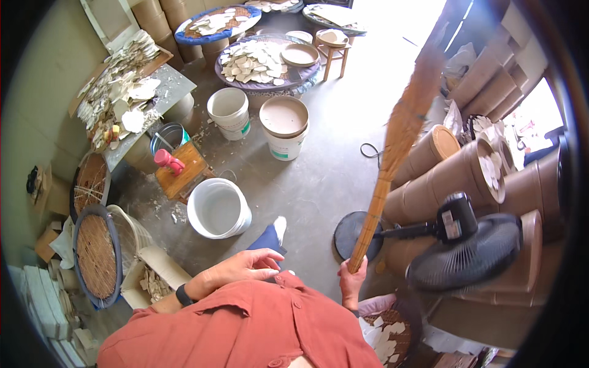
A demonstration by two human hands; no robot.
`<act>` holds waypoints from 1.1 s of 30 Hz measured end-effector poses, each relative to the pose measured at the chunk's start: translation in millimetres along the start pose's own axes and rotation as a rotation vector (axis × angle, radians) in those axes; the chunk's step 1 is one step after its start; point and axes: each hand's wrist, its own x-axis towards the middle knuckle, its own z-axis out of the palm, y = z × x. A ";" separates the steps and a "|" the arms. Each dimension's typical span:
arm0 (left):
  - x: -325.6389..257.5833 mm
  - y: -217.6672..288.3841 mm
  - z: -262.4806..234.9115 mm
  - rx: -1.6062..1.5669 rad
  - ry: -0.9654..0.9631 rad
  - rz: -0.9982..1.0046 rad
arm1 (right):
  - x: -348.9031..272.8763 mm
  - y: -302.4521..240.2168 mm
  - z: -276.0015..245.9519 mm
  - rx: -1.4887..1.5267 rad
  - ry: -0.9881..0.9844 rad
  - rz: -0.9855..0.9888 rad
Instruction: Moving containers, sweeping debris, and packing sliced medicinal herbs (likely Poria cocos) into large storage barrels.
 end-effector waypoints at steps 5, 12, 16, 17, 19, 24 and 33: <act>128.5 80.7 -92.2 0.041 0.049 0.017 | 198.5 -10.8 47.1 0.134 0.074 0.066; 316.3 234.0 -228.1 0.147 0.207 0.111 | 425.4 -55.3 86.2 0.176 0.075 0.336; 427.6 307.8 -279.1 0.175 0.166 0.104 | 535.2 -66.0 76.2 0.100 0.126 0.382; 457.0 320.6 -290.1 0.150 0.122 0.105 | 563.6 -64.5 73.5 0.114 0.158 0.380; 517.4 351.0 -306.8 0.217 0.049 0.048 | 619.5 -57.5 68.8 0.026 0.220 0.374; 679.5 437.5 -338.2 0.297 -0.073 -0.038 | 779.4 -41.2 62.9 0.027 0.210 0.462; 901.9 623.5 -397.1 0.149 -0.004 -0.037 | 1094.9 -110.2 75.3 0.019 -0.007 0.385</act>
